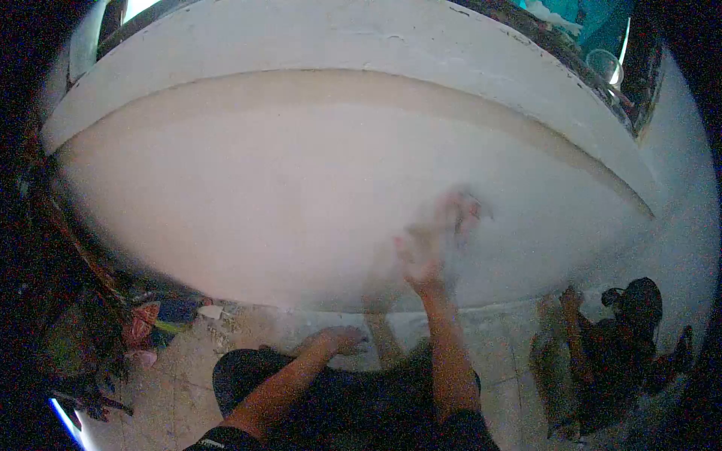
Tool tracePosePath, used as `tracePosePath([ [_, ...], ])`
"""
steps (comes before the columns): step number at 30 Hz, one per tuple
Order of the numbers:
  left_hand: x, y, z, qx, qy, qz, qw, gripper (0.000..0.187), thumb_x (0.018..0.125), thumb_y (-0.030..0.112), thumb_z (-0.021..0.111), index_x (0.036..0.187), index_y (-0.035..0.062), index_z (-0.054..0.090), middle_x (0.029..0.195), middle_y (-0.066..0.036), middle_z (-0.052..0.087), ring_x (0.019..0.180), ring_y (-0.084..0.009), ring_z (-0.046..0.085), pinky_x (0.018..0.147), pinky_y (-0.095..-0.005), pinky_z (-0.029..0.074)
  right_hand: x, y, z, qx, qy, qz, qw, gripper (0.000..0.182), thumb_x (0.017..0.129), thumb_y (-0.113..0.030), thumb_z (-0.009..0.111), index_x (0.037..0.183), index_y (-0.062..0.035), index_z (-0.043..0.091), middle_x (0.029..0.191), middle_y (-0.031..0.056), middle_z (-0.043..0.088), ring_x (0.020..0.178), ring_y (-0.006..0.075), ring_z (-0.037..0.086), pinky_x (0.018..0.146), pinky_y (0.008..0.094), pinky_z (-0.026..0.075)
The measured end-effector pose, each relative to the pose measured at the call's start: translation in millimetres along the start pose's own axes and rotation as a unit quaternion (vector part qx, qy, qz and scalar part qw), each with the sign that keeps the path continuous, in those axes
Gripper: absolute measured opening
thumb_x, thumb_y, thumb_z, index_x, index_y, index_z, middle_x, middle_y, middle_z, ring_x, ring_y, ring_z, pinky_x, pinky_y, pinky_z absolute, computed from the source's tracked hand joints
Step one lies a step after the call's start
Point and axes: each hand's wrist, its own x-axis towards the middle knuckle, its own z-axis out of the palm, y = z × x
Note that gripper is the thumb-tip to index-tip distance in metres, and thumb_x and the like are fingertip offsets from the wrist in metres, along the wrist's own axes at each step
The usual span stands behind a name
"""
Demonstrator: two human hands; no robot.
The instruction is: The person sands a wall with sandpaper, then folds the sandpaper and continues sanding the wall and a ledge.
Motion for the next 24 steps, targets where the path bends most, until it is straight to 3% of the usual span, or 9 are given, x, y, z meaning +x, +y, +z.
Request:
tracePosePath([
  [5, 31.5, -16.0, 32.3, -0.002, -0.027, 0.014, 1.0, 0.051, 0.096, 0.048, 0.062, 0.131, 0.011, 0.064, 0.133, -0.016, 0.064, 0.127, -0.0355, 0.057, 0.106, -0.0507, 0.047, 7.4, 54.2, -7.8, 0.07, 0.118, 0.162, 0.977, 0.095, 0.092, -0.042, 0.069, 0.161, -0.0001, 0.019, 0.168, 0.0252, 0.013, 0.154, 0.0501, 0.001, 0.123, 0.062, 0.002],
  [7, 60.3, -36.6, 55.6, 0.001, -0.021, 0.005, 1.0, 0.051, 0.096, 0.047, 0.062, 0.13, 0.0083, 0.063, 0.128, -0.018, 0.065, 0.122, -0.037, 0.06, 0.103, -0.0518, 0.048, 26.0, 36.2, -7.3, 0.08, 0.067, 0.112, 0.988, 0.089, 0.098, -0.042, 0.06, 0.163, -0.0015, 0.015, 0.17, 0.0233, 0.007, 0.156, 0.0443, -0.001, 0.125, 0.0562, 0.002],
  [10, 50.3, -37.9, 47.1, 0.033, -0.007, 0.057, 0.998, 0.052, 0.097, 0.047, 0.06, 0.13, 0.0073, 0.062, 0.126, -0.018, 0.066, 0.119, -0.0375, 0.062, 0.101, -0.052, 0.049, 9.0, 1.9, 2.0, -0.01, 0.051, 0.022, 0.998, 0.087, 0.099, -0.042, 0.06, 0.162, -0.0019, 0.016, 0.169, 0.0236, 0.009, 0.155, 0.0473, -0.001, 0.124, 0.0605, 0.003],
  [13, 43.9, -43.6, 45.3, 0.031, -0.001, 0.054, 0.998, 0.053, 0.098, 0.048, 0.058, 0.131, 0.0071, 0.061, 0.125, -0.019, 0.067, 0.117, -0.038, 0.063, 0.1, -0.0519, 0.05, -26.2, 13.3, 16.4, 0.005, -0.026, 0.035, 0.999, 0.098, 0.091, -0.045, 0.071, 0.163, -0.0038, 0.019, 0.168, 0.0251, 0.013, 0.154, 0.0512, 0.002, 0.122, 0.0631, 0.002],
  [16, 25.9, -25.0, 34.7, 0.0, 0.028, 0.015, 0.999, 0.051, 0.098, 0.048, 0.058, 0.128, 0.0068, 0.064, 0.124, -0.018, 0.067, 0.116, -0.0377, 0.064, 0.099, -0.051, 0.05, -6.0, 56.2, 3.4, -0.004, 0.085, 0.047, 0.995, 0.099, 0.09, -0.051, 0.069, 0.162, -0.0037, 0.02, 0.168, 0.0244, 0.014, 0.154, 0.0515, 0.003, 0.122, 0.0642, 0.002],
  [17, 26.3, -27.4, 42.2, -0.001, 0.027, 0.014, 1.0, 0.051, 0.098, 0.048, 0.058, 0.128, 0.0068, 0.064, 0.124, -0.018, 0.067, 0.116, -0.0377, 0.064, 0.099, -0.051, 0.05, 11.1, 65.1, -3.8, 0.034, 0.136, 0.101, 0.985, 0.098, 0.09, -0.05, 0.069, 0.162, -0.0039, 0.021, 0.168, 0.0241, 0.015, 0.154, 0.0518, 0.004, 0.122, 0.0642, 0.002],
  [19, 31.9, -37.4, 55.6, -0.041, 0.1, 0.07, 0.992, 0.047, 0.099, 0.046, 0.057, 0.124, 0.0066, 0.066, 0.122, -0.018, 0.068, 0.113, -0.0378, 0.064, 0.098, -0.051, 0.05, 23.6, 61.0, -10.2, 0.071, 0.189, 0.153, 0.967, 0.098, 0.09, -0.05, 0.069, 0.162, -0.0041, 0.022, 0.168, 0.0238, 0.015, 0.154, 0.0522, 0.004, 0.122, 0.0643, 0.002],
  [22, 27.0, -17.5, 24.6, 0.021, -0.012, 0.043, 0.999, 0.045, 0.098, 0.044, 0.057, 0.122, 0.0068, 0.068, 0.123, -0.018, 0.067, 0.114, -0.0382, 0.064, 0.098, -0.0513, 0.05, 12.6, 19.3, 0.2, 0.009, 0.108, 0.057, 0.992, 0.096, 0.09, -0.047, 0.071, 0.162, -0.0039, 0.024, 0.168, 0.0234, 0.016, 0.153, 0.0521, 0.006, 0.123, 0.063, 0.003],
  [24, 64.6, -49.1, 63.7, 0.023, -0.007, 0.049, 0.998, 0.045, 0.097, 0.045, 0.058, 0.12, 0.0066, 0.068, 0.121, -0.019, 0.068, 0.113, -0.0388, 0.064, 0.098, -0.051, 0.05, -16.5, 1.0, 5.8, -0.01, -0.06, 0.026, 0.998, 0.089, 0.097, -0.042, 0.064, 0.161, 0.0006, 0.02, 0.168, 0.0258, 0.015, 0.155, 0.0464, 0.005, 0.124, 0.0586, 0.005],
])
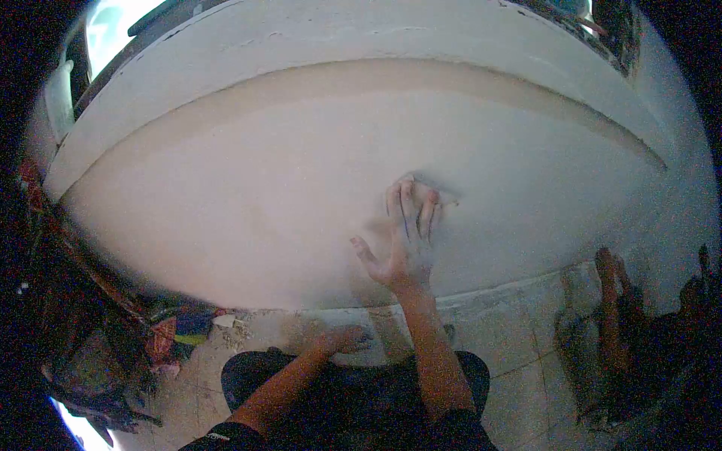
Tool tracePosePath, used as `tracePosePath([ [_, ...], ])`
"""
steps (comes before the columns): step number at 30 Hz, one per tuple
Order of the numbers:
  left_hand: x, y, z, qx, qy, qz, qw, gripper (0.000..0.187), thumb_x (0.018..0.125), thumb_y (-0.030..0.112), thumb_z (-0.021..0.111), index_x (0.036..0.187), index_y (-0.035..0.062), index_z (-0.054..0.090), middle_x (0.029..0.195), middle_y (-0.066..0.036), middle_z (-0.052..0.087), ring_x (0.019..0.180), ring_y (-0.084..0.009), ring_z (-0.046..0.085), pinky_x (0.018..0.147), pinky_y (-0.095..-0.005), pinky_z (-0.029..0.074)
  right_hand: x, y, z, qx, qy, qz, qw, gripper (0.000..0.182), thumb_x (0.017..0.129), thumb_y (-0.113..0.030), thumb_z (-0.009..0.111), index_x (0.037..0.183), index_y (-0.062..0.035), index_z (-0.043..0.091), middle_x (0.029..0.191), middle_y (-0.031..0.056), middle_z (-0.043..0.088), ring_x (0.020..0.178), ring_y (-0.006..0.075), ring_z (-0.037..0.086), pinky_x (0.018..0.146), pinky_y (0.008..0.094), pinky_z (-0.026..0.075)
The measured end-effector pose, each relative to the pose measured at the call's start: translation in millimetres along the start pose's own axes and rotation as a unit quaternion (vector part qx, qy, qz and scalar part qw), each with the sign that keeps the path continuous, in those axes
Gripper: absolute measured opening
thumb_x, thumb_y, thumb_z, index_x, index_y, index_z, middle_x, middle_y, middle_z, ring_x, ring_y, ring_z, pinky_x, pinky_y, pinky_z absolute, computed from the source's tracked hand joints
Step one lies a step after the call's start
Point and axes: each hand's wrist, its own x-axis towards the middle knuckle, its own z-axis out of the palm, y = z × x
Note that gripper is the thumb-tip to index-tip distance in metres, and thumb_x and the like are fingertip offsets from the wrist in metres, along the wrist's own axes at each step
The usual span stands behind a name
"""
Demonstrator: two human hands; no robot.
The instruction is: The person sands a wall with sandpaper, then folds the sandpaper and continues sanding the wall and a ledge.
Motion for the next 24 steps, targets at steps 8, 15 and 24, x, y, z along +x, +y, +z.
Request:
tracePosePath([
  [8, 0.8, 2.3, 3.6, 0.016, 0.042, 0.014, 0.999, 0.047, 0.094, 0.049, 0.062, 0.108, 0.0047, 0.068, 0.111, -0.02, 0.069, 0.104, -0.0404, 0.064, 0.091, -0.0512, 0.05, 16.4, 69.0, -18.0, 0.147, 0.195, 0.174, 0.954, 0.097, 0.092, -0.046, 0.068, 0.161, 0.0009, 0.02, 0.168, 0.0258, 0.014, 0.155, 0.0471, 0.004, 0.125, 0.058, 0.003],
  [15, -3.3, 0.3, 6.3, -0.069, 0.023, -0.007, 0.997, 0.051, 0.095, 0.052, 0.062, 0.113, 0.0047, 0.069, 0.113, -0.02, 0.069, 0.106, -0.039, 0.065, 0.093, -0.0508, 0.05, -2.2, 8.4, -4.9, 0.033, 0.024, 0.006, 0.999, 0.092, 0.092, -0.049, 0.068, 0.157, 0.0023, 0.03, 0.168, 0.0225, 0.016, 0.154, 0.0511, 0.005, 0.123, 0.0627, 0.004],
  [24, -8.9, 9.2, -2.2, -0.032, 0.042, -0.002, 0.999, 0.05, 0.097, 0.048, 0.059, 0.12, 0.004, 0.067, 0.121, -0.02, 0.067, 0.116, -0.0384, 0.062, 0.099, -0.0505, 0.049, -1.9, 37.6, 8.0, 0.138, 0.172, 0.122, 0.968, 0.092, 0.094, -0.042, 0.069, 0.161, 0.0006, 0.021, 0.167, 0.026, 0.017, 0.155, 0.0451, 0.01, 0.125, 0.0558, 0.007],
])
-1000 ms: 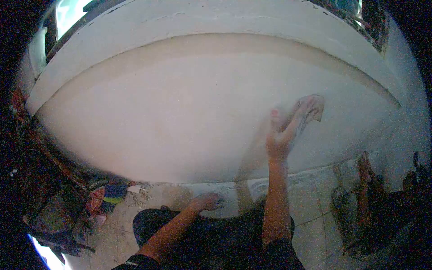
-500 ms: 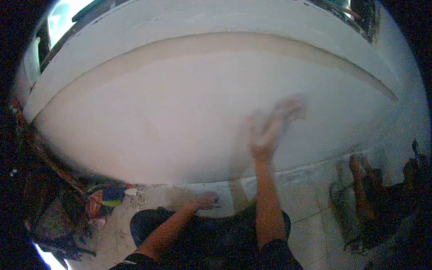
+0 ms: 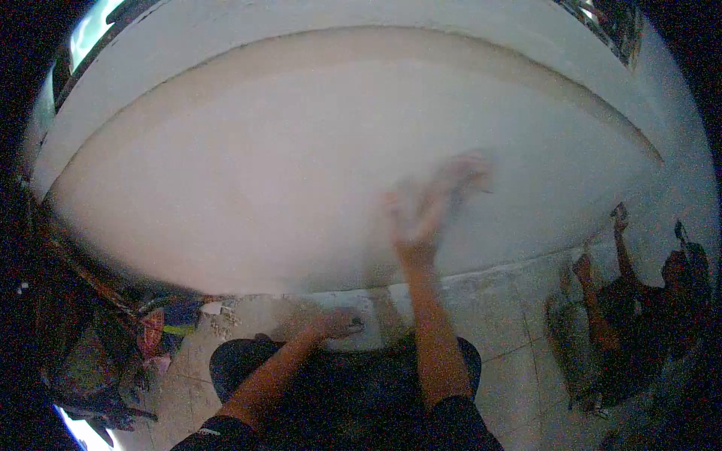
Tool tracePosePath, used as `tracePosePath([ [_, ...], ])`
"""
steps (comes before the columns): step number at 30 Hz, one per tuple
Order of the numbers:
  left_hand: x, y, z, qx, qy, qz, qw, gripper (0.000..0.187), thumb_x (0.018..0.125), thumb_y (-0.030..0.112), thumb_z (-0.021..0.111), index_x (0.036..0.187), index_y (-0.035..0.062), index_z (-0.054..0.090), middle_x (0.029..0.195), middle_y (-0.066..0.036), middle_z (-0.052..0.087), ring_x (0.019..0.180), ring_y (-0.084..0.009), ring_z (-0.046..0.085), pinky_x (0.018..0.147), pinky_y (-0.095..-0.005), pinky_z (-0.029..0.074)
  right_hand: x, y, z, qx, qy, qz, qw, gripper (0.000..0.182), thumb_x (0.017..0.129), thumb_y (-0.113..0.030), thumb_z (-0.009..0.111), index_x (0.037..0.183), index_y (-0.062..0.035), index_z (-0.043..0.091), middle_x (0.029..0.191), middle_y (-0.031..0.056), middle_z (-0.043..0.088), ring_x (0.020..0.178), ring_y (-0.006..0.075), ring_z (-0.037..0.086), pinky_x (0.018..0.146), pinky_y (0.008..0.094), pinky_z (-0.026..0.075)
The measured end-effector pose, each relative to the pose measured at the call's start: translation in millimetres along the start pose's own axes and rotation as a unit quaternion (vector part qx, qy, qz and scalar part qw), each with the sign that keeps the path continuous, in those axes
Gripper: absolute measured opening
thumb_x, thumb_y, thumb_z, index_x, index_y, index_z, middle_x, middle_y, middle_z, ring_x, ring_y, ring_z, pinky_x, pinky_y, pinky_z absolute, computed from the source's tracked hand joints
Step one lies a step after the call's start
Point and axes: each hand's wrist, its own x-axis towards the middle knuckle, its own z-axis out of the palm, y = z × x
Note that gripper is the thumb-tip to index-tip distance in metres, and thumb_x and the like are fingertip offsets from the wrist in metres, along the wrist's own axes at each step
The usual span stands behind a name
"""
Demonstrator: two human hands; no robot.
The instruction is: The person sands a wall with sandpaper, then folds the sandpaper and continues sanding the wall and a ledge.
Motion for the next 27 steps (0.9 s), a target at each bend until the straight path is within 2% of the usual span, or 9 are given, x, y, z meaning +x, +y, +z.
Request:
tracePosePath([
  [3, -12.1, 21.5, -25.6, -0.002, -0.034, -0.03, 0.999, 0.046, 0.098, 0.046, 0.057, 0.12, 0.0063, 0.067, 0.124, -0.018, 0.066, 0.117, -0.0371, 0.062, 0.1, -0.0496, 0.048, -21.0, -42.4, 10.3, -0.093, -0.175, -0.11, 0.974, 0.102, 0.085, -0.049, 0.076, 0.16, -0.0012, 0.025, 0.167, 0.0267, 0.016, 0.152, 0.0531, 0.011, 0.123, 0.0627, 0.009],
  [6, -9.2, 9.3, -9.8, 0.005, -0.041, -0.038, 0.998, 0.041, 0.098, 0.042, 0.056, 0.119, 0.0086, 0.067, 0.123, -0.017, 0.066, 0.116, -0.0362, 0.062, 0.099, -0.0493, 0.049, -1.4, -22.7, -1.1, -0.138, -0.096, -0.147, 0.975, 0.098, 0.089, -0.043, 0.074, 0.161, -0.0011, 0.022, 0.167, 0.0271, 0.016, 0.154, 0.0475, 0.013, 0.124, 0.0582, 0.012],
  [11, -8.6, 12.0, -19.6, 0.001, -0.003, 0.022, 1.0, 0.034, 0.093, 0.035, 0.058, 0.114, 0.0104, 0.069, 0.116, -0.016, 0.069, 0.112, -0.0361, 0.064, 0.097, -0.0499, 0.05, 17.4, 21.0, -10.9, -0.003, 0.053, 0.079, 0.995, 0.089, 0.096, -0.032, 0.068, 0.161, -0.0006, 0.017, 0.166, 0.0263, 0.02, 0.156, 0.0342, 0.019, 0.125, 0.0458, 0.018],
  [13, -12.0, 23.3, -33.4, 0.039, -0.062, -0.02, 0.997, 0.031, 0.09, 0.031, 0.059, 0.11, 0.0108, 0.071, 0.113, -0.015, 0.07, 0.111, -0.036, 0.065, 0.098, -0.0491, 0.05, -12.3, 21.0, 22.8, 0.072, 0.023, -0.04, 0.996, 0.092, 0.095, -0.044, 0.066, 0.161, 0.0004, 0.02, 0.168, 0.0255, 0.015, 0.157, 0.0405, 0.006, 0.125, 0.0551, 0.009],
  [15, -13.9, 29.2, -34.6, 0.001, -0.062, -0.03, 0.998, 0.029, 0.089, 0.03, 0.06, 0.108, 0.0114, 0.071, 0.113, -0.015, 0.07, 0.112, -0.0356, 0.064, 0.098, -0.0489, 0.05, -19.1, -40.0, 10.4, -0.074, -0.1, -0.142, 0.982, 0.08, 0.094, -0.041, 0.067, 0.158, -0.0049, 0.034, 0.167, 0.024, 0.019, 0.155, 0.0442, 0.016, 0.124, 0.0596, 0.013],
  [18, 2.3, -8.7, 10.4, -0.025, -0.017, 0.011, 0.999, 0.026, 0.088, 0.028, 0.06, 0.106, 0.0132, 0.072, 0.112, -0.014, 0.07, 0.112, -0.0348, 0.064, 0.097, -0.0491, 0.051, -24.6, -24.6, 16.2, -0.105, -0.161, -0.129, 0.973, 0.077, 0.093, -0.044, 0.067, 0.155, -0.0075, 0.04, 0.168, 0.0227, 0.018, 0.154, 0.0476, 0.014, 0.122, 0.0646, 0.009],
  [22, -19.0, 8.9, -13.8, -0.001, 0.032, 0.014, 0.999, 0.023, 0.09, 0.027, 0.06, 0.105, 0.0159, 0.073, 0.113, -0.013, 0.07, 0.112, -0.034, 0.065, 0.096, -0.0497, 0.051, 8.4, 8.7, -5.6, 0.088, 0.011, 0.033, 0.995, 0.094, 0.095, -0.046, 0.066, 0.162, -0.0022, 0.018, 0.169, 0.0238, 0.012, 0.156, 0.0451, 0.004, 0.126, 0.0536, 0.008],
  [25, -12.4, 11.8, -16.9, 0.057, 0.007, -0.003, 0.998, 0.024, 0.092, 0.028, 0.059, 0.107, 0.0169, 0.074, 0.115, -0.012, 0.069, 0.113, -0.0341, 0.064, 0.098, -0.0488, 0.05, -1.9, 1.9, -2.2, 0.09, 0.052, 0.116, 0.988, 0.091, 0.096, -0.044, 0.064, 0.163, -0.0031, 0.017, 0.169, 0.0228, 0.013, 0.155, 0.0453, 0.006, 0.126, 0.0506, 0.011],
  [27, -22.1, 34.8, -44.3, 0.022, -0.035, 0.005, 0.999, 0.024, 0.092, 0.029, 0.06, 0.108, 0.0169, 0.074, 0.116, -0.012, 0.069, 0.113, -0.034, 0.064, 0.098, -0.0486, 0.05, -41.0, -0.5, 24.8, 0.022, -0.064, -0.041, 0.997, 0.089, 0.097, -0.043, 0.063, 0.163, -0.0034, 0.018, 0.168, 0.0239, 0.014, 0.155, 0.0459, 0.006, 0.125, 0.0537, 0.013],
])
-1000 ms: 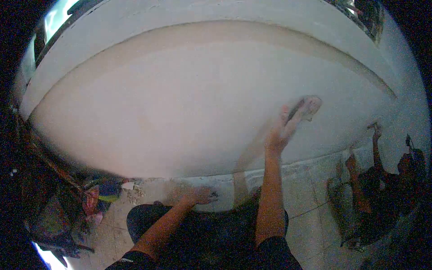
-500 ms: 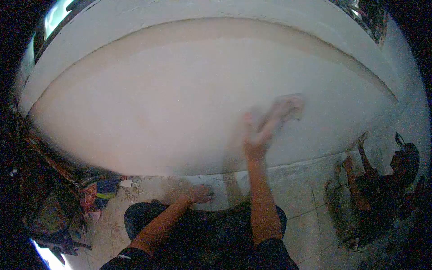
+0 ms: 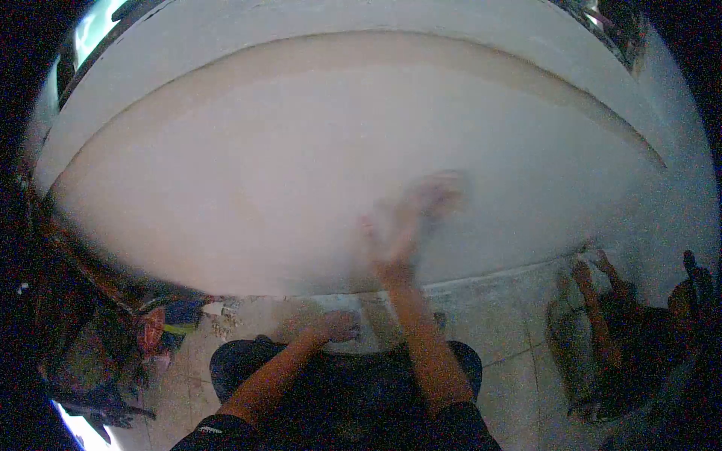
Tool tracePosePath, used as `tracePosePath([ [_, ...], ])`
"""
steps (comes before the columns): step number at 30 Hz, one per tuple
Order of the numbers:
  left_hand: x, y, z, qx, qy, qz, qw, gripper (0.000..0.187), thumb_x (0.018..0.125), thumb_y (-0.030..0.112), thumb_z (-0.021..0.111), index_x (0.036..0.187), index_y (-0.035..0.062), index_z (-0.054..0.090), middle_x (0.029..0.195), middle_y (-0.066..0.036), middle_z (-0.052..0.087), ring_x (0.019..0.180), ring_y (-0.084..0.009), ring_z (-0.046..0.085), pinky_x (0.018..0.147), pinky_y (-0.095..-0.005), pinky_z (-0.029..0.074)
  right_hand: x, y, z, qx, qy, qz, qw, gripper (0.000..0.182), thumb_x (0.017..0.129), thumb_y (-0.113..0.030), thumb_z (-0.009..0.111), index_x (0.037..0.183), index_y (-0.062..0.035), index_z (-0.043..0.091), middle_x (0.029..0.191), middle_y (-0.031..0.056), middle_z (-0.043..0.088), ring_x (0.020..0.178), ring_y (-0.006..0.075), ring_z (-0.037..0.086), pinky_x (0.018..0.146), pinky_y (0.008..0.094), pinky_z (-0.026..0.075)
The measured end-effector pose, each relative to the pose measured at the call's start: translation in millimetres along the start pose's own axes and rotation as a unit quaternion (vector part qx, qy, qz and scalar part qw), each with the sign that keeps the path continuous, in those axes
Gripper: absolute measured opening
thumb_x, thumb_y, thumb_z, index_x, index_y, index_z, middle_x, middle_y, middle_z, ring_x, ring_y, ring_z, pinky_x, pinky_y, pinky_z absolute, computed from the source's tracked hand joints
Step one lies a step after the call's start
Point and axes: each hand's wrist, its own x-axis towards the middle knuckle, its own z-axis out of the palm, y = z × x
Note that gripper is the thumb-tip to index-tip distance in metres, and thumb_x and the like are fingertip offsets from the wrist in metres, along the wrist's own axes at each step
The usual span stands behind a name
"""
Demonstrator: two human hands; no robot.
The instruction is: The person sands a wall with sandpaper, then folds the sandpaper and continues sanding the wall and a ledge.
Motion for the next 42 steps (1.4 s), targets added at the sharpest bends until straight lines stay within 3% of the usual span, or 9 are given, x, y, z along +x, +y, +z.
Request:
tracePosePath([
  [3, -1.4, -1.1, 8.7, -0.022, -0.018, 0.012, 1.0, 0.026, 0.091, 0.031, 0.06, 0.109, 0.017, 0.074, 0.116, -0.012, 0.069, 0.113, -0.0337, 0.064, 0.097, -0.0483, 0.051, 3.2, -40.9, -1.0, -0.117, -0.092, -0.093, 0.984, 0.088, 0.096, -0.04, 0.064, 0.162, -0.0036, 0.02, 0.167, 0.0263, 0.014, 0.155, 0.0471, 0.006, 0.124, 0.0586, 0.013],
  [6, 0.6, -9.9, 17.2, -0.029, 0.014, -0.011, 0.999, 0.027, 0.092, 0.031, 0.06, 0.111, 0.0174, 0.074, 0.117, -0.013, 0.069, 0.113, -0.0331, 0.064, 0.097, -0.0482, 0.051, 14.6, -16.2, -0.1, -0.125, -0.107, -0.075, 0.983, 0.078, 0.089, -0.047, 0.07, 0.148, 0.0, 0.048, 0.167, 0.0227, 0.021, 0.154, 0.05, 0.007, 0.123, 0.0638, 0.007],
  [9, -4.8, -2.1, -0.1, -0.052, 0.018, -0.053, 0.997, 0.029, 0.092, 0.031, 0.059, 0.115, 0.0183, 0.073, 0.121, -0.013, 0.069, 0.116, -0.033, 0.063, 0.099, -0.0486, 0.05, 30.2, 15.0, -17.9, -0.044, 0.091, 0.04, 0.994, 0.081, 0.089, -0.045, 0.071, 0.151, -0.0022, 0.043, 0.167, 0.022, 0.022, 0.155, 0.0494, 0.007, 0.123, 0.0639, 0.008],
  [12, 35.3, -51.5, 51.6, -0.095, 0.039, -0.019, 0.995, 0.036, 0.094, 0.034, 0.057, 0.124, 0.0197, 0.07, 0.128, -0.013, 0.068, 0.117, -0.0349, 0.064, 0.102, -0.0506, 0.049, 12.9, 9.6, -15.3, -0.056, 0.022, -0.043, 0.997, 0.087, 0.089, -0.043, 0.071, 0.156, -0.0008, 0.034, 0.166, 0.0254, 0.021, 0.153, 0.0515, 0.009, 0.123, 0.0634, 0.009],
  [14, -22.8, 28.6, -33.9, 0.077, 0.005, -0.105, 0.992, 0.04, 0.096, 0.037, 0.055, 0.129, 0.017, 0.068, 0.124, -0.015, 0.07, 0.113, -0.0365, 0.066, 0.102, -0.0519, 0.048, -0.4, -6.8, -9.7, -0.094, -0.034, -0.109, 0.989, 0.091, 0.089, -0.042, 0.071, 0.158, 0.0001, 0.028, 0.166, 0.0277, 0.02, 0.153, 0.0529, 0.01, 0.122, 0.063, 0.009],
  [16, 40.1, -69.5, 68.1, 0.161, 0.053, 0.077, 0.983, 0.041, 0.098, 0.04, 0.054, 0.125, 0.0138, 0.07, 0.118, -0.016, 0.072, 0.11, -0.0379, 0.066, 0.099, -0.0524, 0.048, 2.9, -10.1, -8.9, -0.093, -0.092, -0.073, 0.989, 0.089, 0.09, -0.041, 0.071, 0.159, -0.0022, 0.029, 0.167, 0.0262, 0.018, 0.153, 0.0522, 0.008, 0.123, 0.0626, 0.008],
  [17, 27.1, -25.3, 24.9, 0.113, 0.015, 0.029, 0.993, 0.04, 0.098, 0.04, 0.054, 0.122, 0.0127, 0.071, 0.118, -0.017, 0.071, 0.111, -0.0383, 0.066, 0.099, -0.0521, 0.048, 9.8, -12.4, -13.4, -0.078, -0.124, -0.027, 0.989, 0.085, 0.09, -0.041, 0.071, 0.158, -0.005, 0.034, 0.168, 0.0236, 0.015, 0.154, 0.0508, 0.006, 0.123, 0.0623, 0.007],
  [30, 12.6, -13.9, 18.0, -0.178, 0.077, 0.044, 0.98, 0.03, 0.095, 0.027, 0.065, 0.117, 0.0078, 0.072, 0.123, -0.016, 0.069, 0.114, -0.035, 0.065, 0.102, -0.0448, 0.05, 22.3, 29.2, -36.7, -0.034, 0.076, 0.087, 0.993, 0.095, 0.093, -0.037, 0.068, 0.162, 0.0003, 0.014, 0.169, 0.0258, 0.01, 0.153, 0.0538, 0.0, 0.122, 0.0637, 0.006],
  [42, -2.0, 32.8, -13.5, -0.068, -0.024, -0.096, 0.993, 0.035, 0.094, 0.026, 0.064, 0.123, 0.0064, 0.069, 0.124, -0.019, 0.069, 0.114, -0.0369, 0.065, 0.1, -0.0466, 0.051, 23.6, 32.2, -40.6, -0.052, 0.067, 0.071, 0.994, 0.099, 0.092, -0.04, 0.068, 0.162, 0.0021, 0.012, 0.168, 0.0296, 0.006, 0.153, 0.0542, 0.0, 0.122, 0.0628, 0.006],
])
